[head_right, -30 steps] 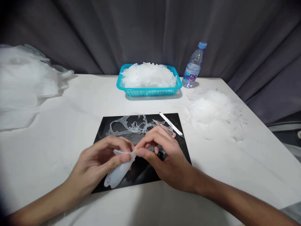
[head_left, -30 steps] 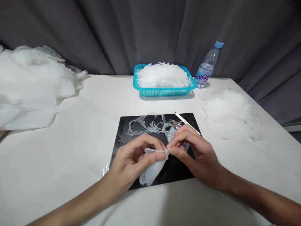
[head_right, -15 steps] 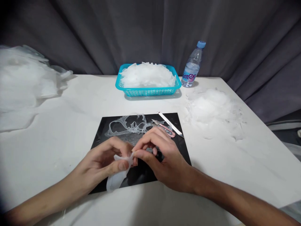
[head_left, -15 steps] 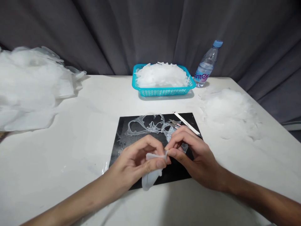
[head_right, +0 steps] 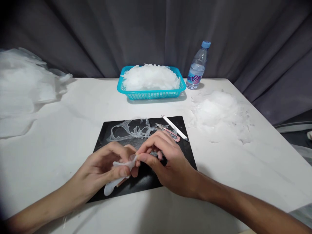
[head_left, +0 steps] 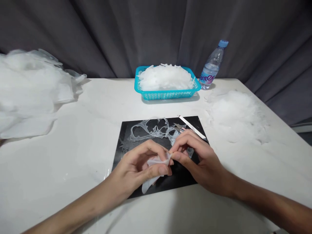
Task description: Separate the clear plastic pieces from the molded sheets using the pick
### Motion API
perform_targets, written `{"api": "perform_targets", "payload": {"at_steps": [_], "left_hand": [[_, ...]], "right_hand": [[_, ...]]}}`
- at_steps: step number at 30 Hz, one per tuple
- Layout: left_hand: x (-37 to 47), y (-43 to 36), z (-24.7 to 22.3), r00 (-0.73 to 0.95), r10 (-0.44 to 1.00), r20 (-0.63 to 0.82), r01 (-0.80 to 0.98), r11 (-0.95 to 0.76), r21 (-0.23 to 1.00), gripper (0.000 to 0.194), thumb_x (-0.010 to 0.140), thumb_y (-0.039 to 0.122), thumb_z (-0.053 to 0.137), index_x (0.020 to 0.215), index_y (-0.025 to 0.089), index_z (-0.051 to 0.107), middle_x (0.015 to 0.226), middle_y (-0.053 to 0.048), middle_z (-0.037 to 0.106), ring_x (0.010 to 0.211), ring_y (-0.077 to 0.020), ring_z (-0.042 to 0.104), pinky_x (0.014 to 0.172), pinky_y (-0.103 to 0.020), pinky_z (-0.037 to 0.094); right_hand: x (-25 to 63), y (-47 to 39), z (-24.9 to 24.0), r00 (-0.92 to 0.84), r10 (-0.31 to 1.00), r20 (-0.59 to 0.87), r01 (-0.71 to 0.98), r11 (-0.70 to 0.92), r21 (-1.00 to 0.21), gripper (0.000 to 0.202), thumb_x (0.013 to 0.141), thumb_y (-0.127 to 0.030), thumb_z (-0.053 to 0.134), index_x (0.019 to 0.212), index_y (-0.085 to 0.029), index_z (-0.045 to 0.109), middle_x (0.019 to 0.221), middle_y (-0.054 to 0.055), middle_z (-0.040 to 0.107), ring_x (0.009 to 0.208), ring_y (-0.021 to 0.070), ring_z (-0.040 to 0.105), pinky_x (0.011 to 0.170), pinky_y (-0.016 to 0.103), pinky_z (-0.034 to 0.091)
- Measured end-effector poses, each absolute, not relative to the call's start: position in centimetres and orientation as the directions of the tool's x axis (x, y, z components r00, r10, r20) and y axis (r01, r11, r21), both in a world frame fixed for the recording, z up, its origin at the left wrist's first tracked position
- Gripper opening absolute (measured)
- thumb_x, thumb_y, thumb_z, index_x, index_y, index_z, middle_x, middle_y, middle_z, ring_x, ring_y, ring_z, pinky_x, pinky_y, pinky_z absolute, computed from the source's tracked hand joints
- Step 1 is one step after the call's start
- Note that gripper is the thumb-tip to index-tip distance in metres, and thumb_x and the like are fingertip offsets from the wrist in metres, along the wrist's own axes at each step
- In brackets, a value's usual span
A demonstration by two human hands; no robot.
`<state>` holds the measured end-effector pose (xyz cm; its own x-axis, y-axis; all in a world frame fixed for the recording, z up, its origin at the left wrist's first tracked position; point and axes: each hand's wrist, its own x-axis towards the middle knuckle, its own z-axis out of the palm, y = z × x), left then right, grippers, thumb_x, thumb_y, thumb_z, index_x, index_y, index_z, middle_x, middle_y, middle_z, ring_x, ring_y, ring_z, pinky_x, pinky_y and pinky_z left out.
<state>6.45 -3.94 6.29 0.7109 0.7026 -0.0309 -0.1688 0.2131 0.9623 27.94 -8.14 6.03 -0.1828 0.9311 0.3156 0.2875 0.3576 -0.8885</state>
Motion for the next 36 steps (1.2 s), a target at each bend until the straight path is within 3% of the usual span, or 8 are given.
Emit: {"api": "perform_targets", "payload": {"at_steps": [7,16,19,22,24,30,34,36], "left_hand": [[6.6,-4.0,6.6,0.662,0.749,0.011,-0.159,0.126,0.979,0.022,0.084,0.005,0.080,0.074,0.016,0.064,0.095,0.000,0.069,0.075,-0.0077,0.065,0.067,-0.018,0.055],[6.7,-4.0,6.7,0.655,0.756,0.005,-0.053,0.040,0.998,0.022,0.082,0.008,0.082,0.071,0.016,0.065,0.095,0.000,0.068,0.074,-0.0077,0.063,0.065,-0.018,0.051],[6.5,-4.2,6.5,0.634,0.770,0.072,0.015,-0.105,0.994,0.020,0.082,0.009,0.083,0.074,0.017,0.067,0.097,0.000,0.067,0.083,-0.0100,0.064,0.072,-0.020,0.050],[6.2,-4.5,6.2,0.628,0.763,0.157,0.081,-0.264,0.961,0.015,0.087,0.013,0.081,0.082,0.019,0.068,0.101,-0.001,0.066,0.089,-0.0115,0.064,0.078,-0.023,0.050],[6.0,-4.7,6.0,0.623,0.760,0.184,0.138,-0.338,0.931,0.013,0.090,0.015,0.079,0.085,0.019,0.068,0.104,-0.002,0.065,0.089,-0.0115,0.064,0.077,-0.023,0.049],[6.0,-5.0,5.9,0.585,0.774,0.242,0.212,-0.435,0.875,0.011,0.093,0.019,0.076,0.088,0.019,0.067,0.104,-0.003,0.063,0.088,-0.0121,0.063,0.073,-0.023,0.046],[5.9,-5.0,6.3,0.565,0.793,0.228,0.204,-0.402,0.893,0.013,0.092,0.027,0.079,0.091,0.020,0.068,0.103,-0.004,0.064,0.092,-0.0158,0.063,0.080,-0.026,0.048],[5.7,-4.9,6.4,0.570,0.800,0.190,0.204,-0.362,0.910,0.012,0.099,0.032,0.070,0.094,0.021,0.069,0.102,-0.004,0.065,0.096,-0.0172,0.063,0.084,-0.028,0.048]], "right_hand": [[27.8,-8.3,6.1,-0.188,0.926,0.328,0.311,0.373,-0.874,0.011,0.103,-0.022,0.063,0.092,-0.022,0.065,0.091,0.000,0.063,0.083,0.0147,0.057,0.080,0.033,0.046],[29.1,-7.3,6.7,-0.316,0.874,0.369,0.348,0.469,-0.812,0.005,0.103,-0.025,0.063,0.104,-0.023,0.067,0.095,0.002,0.066,0.087,0.0164,0.061,0.079,0.033,0.051],[30.6,-6.1,5.9,-0.207,0.892,0.402,0.546,0.446,-0.709,0.008,0.104,-0.027,0.061,0.109,-0.023,0.066,0.098,0.004,0.065,0.090,0.0190,0.061,0.079,0.034,0.051],[32.1,-4.8,4.3,-0.146,0.904,0.401,0.808,0.343,-0.479,0.017,0.102,-0.034,0.064,0.112,-0.020,0.063,0.107,0.009,0.066,0.100,0.0263,0.061,0.088,0.041,0.051],[32.7,-4.4,3.3,-0.148,0.925,0.350,0.878,0.285,-0.383,0.020,0.102,-0.036,0.063,0.112,-0.019,0.062,0.111,0.012,0.066,0.104,0.0299,0.062,0.088,0.044,0.051],[33.0,-4.3,2.5,-0.198,0.938,0.284,0.890,0.293,-0.349,0.018,0.108,-0.030,0.051,0.105,-0.019,0.065,0.104,0.010,0.066,0.101,0.0273,0.065,0.086,0.040,0.053],[32.9,-4.5,2.9,-0.189,0.943,0.274,0.901,0.277,-0.335,0.020,0.107,-0.035,0.055,0.102,-0.021,0.067,0.102,0.008,0.067,0.098,0.0267,0.065,0.077,0.038,0.051],[32.8,-4.6,3.0,-0.195,0.939,0.282,0.898,0.287,-0.334,0.021,0.107,-0.037,0.055,0.100,-0.021,0.068,0.102,0.008,0.066,0.098,0.0264,0.065,0.077,0.038,0.051]]}}
